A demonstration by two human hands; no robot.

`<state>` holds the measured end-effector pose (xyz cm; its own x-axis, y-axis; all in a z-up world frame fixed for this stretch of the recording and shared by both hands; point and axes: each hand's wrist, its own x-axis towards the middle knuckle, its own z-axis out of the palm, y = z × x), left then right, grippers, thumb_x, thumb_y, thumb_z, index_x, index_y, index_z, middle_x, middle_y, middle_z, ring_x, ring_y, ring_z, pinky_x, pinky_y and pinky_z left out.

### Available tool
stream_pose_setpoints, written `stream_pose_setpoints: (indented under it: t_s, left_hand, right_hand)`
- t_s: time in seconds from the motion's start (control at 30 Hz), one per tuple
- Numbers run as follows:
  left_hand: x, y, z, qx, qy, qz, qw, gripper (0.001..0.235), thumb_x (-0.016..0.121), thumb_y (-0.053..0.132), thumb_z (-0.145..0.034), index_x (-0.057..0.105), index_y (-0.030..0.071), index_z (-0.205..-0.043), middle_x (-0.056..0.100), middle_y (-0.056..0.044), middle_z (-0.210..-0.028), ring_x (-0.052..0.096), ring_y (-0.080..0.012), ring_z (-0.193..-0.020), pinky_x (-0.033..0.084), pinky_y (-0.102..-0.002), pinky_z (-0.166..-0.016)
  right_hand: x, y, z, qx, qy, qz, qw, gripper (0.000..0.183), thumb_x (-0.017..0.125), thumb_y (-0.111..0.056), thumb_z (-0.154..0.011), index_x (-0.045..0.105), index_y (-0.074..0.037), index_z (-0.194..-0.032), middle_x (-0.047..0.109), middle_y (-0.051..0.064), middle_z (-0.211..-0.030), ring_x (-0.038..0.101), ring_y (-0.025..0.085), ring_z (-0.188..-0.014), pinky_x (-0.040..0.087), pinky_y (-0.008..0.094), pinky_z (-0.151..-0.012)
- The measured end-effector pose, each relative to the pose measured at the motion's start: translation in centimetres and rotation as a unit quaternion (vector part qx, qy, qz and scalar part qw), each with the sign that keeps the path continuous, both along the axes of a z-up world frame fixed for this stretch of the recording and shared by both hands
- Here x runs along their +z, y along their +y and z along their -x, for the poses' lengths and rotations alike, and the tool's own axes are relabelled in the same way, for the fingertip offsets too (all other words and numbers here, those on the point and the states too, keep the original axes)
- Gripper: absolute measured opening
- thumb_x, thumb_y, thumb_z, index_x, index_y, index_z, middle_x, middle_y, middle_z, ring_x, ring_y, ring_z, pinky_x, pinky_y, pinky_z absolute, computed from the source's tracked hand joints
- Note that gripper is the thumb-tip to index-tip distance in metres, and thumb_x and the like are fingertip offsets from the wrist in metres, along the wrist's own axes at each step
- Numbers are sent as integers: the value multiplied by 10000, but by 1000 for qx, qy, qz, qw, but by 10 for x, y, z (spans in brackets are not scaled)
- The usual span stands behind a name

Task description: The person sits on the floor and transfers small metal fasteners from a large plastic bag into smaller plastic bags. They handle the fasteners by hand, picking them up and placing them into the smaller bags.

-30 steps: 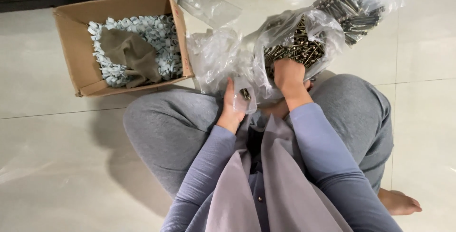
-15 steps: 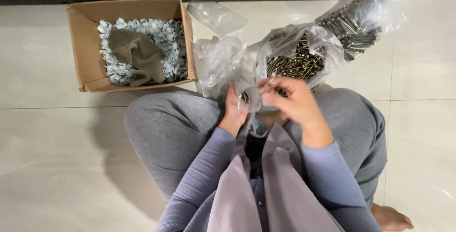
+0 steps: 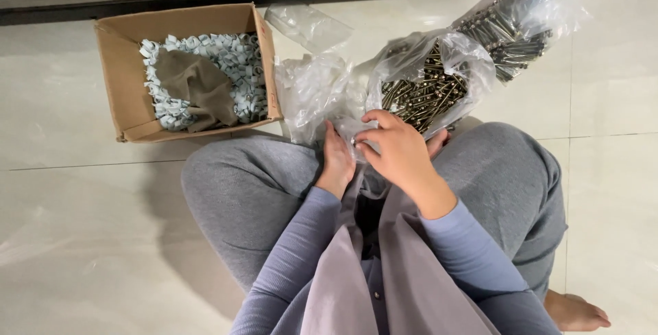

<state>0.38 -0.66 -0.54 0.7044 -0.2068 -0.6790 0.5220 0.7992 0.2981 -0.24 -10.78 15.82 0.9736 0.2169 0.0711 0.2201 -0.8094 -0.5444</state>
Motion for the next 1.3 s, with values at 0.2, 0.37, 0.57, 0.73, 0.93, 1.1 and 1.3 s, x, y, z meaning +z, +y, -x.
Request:
stream_pose_setpoints:
  t_s: [0.2, 0.37, 0.57, 0.73, 0.93, 1.1, 1.3]
  left_hand:
    - [36, 2, -3, -52, 42, -26, 997, 738, 303, 637, -833, 185, 143, -1368, 149, -49, -1429, 178, -253, -1302, 135, -452, -1070]
    - [24, -4, 1, -12, 19, -5, 1000, 627, 279, 560, -887, 271, 131, -1344, 288, -74, -1376, 291, -272, -1251, 232, -442, -1036]
    - [35, 1, 2, -20, 26, 9, 999, 659, 322, 578, -863, 297, 116, -1332, 272, -97, -1382, 259, -291, -1266, 190, -457, -1047]
    - [30, 3, 2, -19, 56, 54, 997, 684, 397, 605, -822, 375, 109, -1291, 303, -107, -1364, 271, -300, -1260, 187, -469, -1049]
    - [7, 5, 2, -20, 69, 68, 995, 688, 418, 615, -812, 395, 107, -1277, 313, -115, -1356, 272, -305, -1257, 186, -478, -1049]
    - [12, 7, -2, -13, 79, 88, 993, 732, 465, 623, -780, 383, 98, -1284, 291, -121, -1367, 270, -324, -1255, 194, -491, -1043]
    - [-8, 6, 2, -34, 54, 70, 996, 729, 459, 625, -785, 403, 81, -1267, 337, -149, -1336, 310, -339, -1231, 236, -494, -1030]
  right_hand:
    - [-23, -83, -32, -111, 49, -188, 975, 69, 604, -171, -853, 653, -141, -892, 604, 65, -867, 569, 226, -822, 414, 319, -706]
    - [-92, -113, -56, -144, 129, 9, 981, 126, 596, -225, -784, 658, -177, -882, 630, 52, -838, 594, 288, -817, 452, 384, -683]
    - [-102, -71, -69, -89, 137, 212, 963, 193, 580, -320, -763, 657, -195, -888, 619, 81, -712, 619, 274, -715, 498, 395, -623]
    - [-135, -59, -78, -3, 100, 287, 953, 157, 509, -252, -792, 639, -183, -846, 598, 45, -631, 606, 233, -615, 494, 362, -574]
    - [-133, -69, -74, -36, 84, 252, 963, 180, 507, -301, -796, 651, -249, -891, 646, 58, -710, 625, 288, -665, 497, 395, -578]
    - [-42, -68, -64, 8, -32, -152, 988, 142, 654, -121, -774, 665, -99, -915, 641, 124, -851, 587, 327, -821, 463, 396, -717]
    - [1, -65, -36, 37, -31, -345, 937, 199, 726, -116, -706, 666, -49, -883, 620, 131, -833, 523, 175, -648, 436, 283, -592]
